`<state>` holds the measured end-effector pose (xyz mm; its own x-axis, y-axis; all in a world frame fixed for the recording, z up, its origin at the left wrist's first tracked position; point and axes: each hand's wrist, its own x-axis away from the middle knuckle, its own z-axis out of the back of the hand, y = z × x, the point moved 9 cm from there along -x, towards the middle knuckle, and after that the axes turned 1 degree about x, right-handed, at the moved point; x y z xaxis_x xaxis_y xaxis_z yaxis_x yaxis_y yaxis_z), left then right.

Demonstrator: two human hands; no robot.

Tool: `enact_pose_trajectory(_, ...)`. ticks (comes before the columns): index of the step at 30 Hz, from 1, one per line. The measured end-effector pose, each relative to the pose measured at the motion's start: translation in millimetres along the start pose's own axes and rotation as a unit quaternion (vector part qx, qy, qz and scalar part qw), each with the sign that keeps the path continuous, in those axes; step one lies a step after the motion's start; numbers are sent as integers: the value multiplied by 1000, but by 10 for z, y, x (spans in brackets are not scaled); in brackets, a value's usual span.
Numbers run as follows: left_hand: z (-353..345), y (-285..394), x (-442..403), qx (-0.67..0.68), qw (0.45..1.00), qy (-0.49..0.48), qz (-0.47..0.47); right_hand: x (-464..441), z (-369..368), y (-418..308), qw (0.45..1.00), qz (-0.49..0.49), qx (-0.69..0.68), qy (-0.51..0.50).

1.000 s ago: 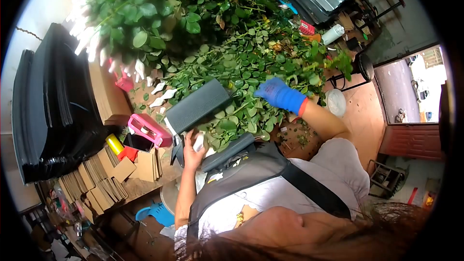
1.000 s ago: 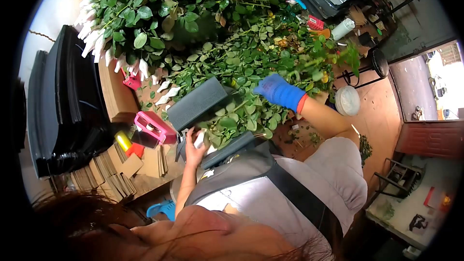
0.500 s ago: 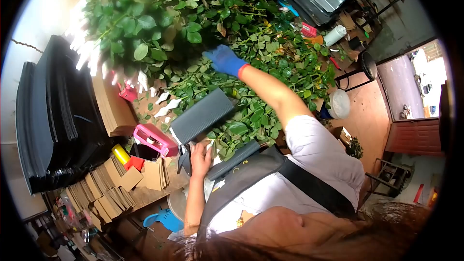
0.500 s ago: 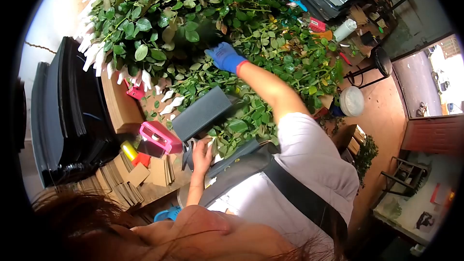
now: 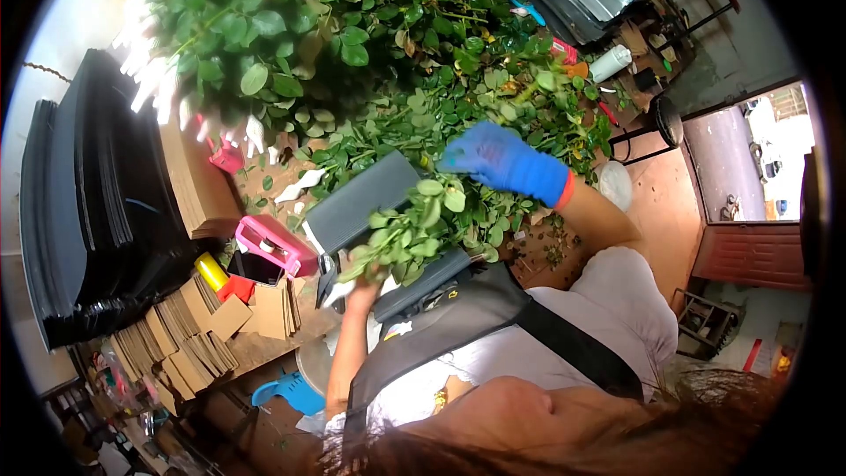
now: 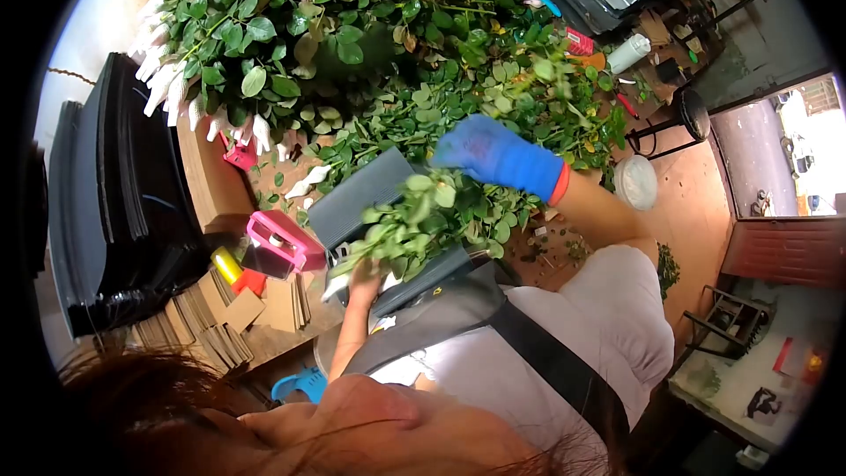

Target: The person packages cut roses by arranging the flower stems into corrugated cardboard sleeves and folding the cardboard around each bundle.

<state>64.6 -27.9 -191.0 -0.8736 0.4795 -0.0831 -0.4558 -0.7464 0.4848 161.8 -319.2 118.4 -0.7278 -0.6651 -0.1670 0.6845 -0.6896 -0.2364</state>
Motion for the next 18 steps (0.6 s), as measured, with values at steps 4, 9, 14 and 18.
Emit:
enact_pose_trajectory(4, 720, 221, -321, 348, 925, 93, 120, 601, -996, 382, 926, -245, 186, -217)
enact_pose_trajectory(9, 1017, 516, -445, 248, 963, 67, 80, 929, -1550, 615, 942, -255, 43, -213)
enact_pose_trajectory(14, 1038, 561, -515, 314, 935, 39, 159, 332, -804, 1247, 905, -342, -246, -64)
enact_pose_trajectory(18, 980, 505, -463, 284, 945, 26, 163, -224, -1550, 2037, 917, -330, 118, -188)
